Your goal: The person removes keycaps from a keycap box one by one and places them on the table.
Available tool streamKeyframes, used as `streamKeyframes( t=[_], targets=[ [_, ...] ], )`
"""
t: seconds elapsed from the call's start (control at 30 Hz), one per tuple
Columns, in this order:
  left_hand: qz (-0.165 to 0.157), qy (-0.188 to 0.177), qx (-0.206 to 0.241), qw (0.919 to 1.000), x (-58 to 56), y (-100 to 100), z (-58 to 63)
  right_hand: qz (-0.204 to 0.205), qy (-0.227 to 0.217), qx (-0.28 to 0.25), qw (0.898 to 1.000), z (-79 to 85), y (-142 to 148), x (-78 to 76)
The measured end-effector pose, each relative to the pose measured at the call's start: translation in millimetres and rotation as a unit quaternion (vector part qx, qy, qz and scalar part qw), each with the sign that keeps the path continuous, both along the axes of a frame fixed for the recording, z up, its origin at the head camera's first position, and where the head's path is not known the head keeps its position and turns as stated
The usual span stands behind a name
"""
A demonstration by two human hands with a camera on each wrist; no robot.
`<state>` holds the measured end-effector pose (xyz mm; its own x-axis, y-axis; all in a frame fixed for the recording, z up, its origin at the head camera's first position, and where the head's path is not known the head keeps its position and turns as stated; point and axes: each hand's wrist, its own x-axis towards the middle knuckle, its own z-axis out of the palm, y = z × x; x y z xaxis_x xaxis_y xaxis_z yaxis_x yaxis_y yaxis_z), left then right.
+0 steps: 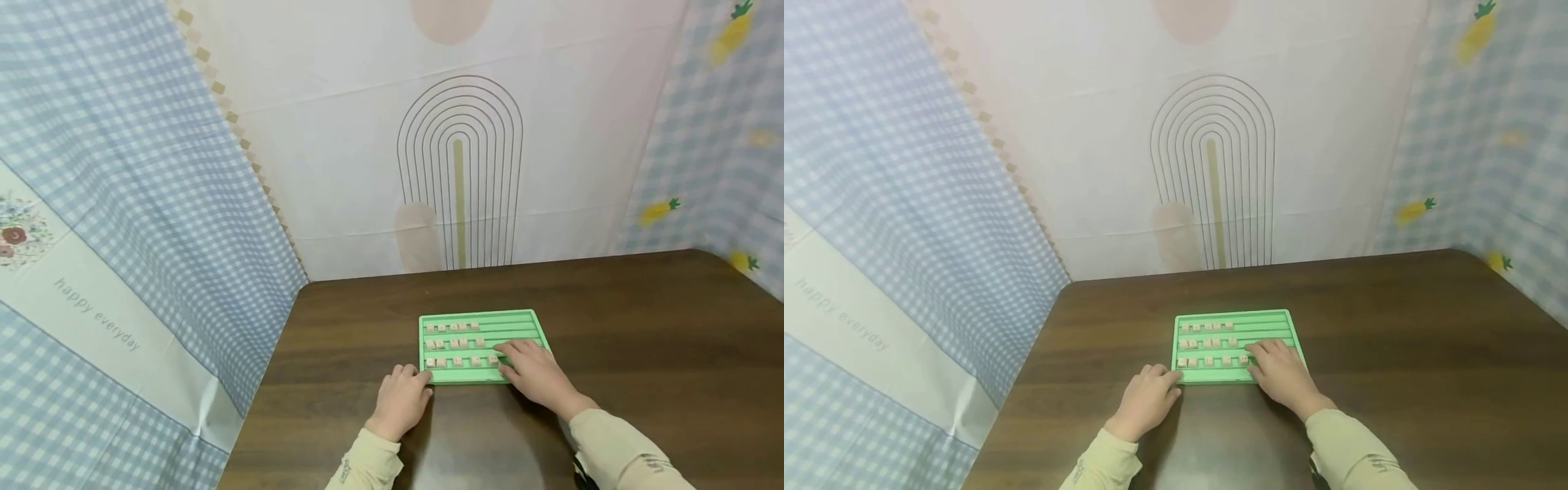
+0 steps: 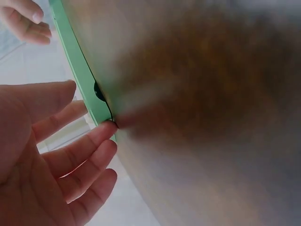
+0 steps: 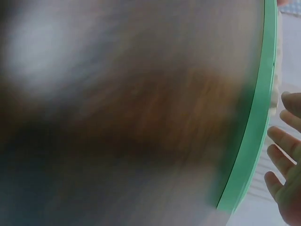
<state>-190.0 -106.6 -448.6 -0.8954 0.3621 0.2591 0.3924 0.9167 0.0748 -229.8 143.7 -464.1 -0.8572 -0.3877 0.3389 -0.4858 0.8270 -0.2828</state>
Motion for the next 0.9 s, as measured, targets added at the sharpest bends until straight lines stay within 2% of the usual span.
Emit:
streamKeyframes(
  t=[0.13, 0.37, 0.6, 0.7, 0.8, 0.9],
  targets=[
    [-0.013, 0.01, -0.014, 0.9998, -1.2, 2, -1.1, -0.016, 0.004, 0.0, 1.0, -5.9, -9, -0.4],
    [-0.024, 0.025, -0.014, 0.9993, -6.3, 4, -4.8, -0.041, -0.004, 0.001, 0.999, -8.9, -16, 0.9],
    [-0.019, 0.064, -0.059, 0.996, -15.4, 1, -9.0, -0.031, 0.003, -0.003, 1.0, -7.7, -20, -2.2],
    [-0.023, 0.078, -0.063, 0.9947, -18.3, 2, -9.0, -0.036, 0.021, -0.021, 0.999, -2.0, -12, -5.6],
    [-0.023, 0.083, -0.057, 0.9947, -21.2, 2, -7.6, -0.059, 0.02, -0.038, 0.997, 9.0, 7, -9.7],
    [-0.013, 0.083, -0.053, 0.995, -22.5, 2, -5.2, -0.091, -0.022, -0.03, 0.995, 20.4, 33, -12.4]
  ],
)
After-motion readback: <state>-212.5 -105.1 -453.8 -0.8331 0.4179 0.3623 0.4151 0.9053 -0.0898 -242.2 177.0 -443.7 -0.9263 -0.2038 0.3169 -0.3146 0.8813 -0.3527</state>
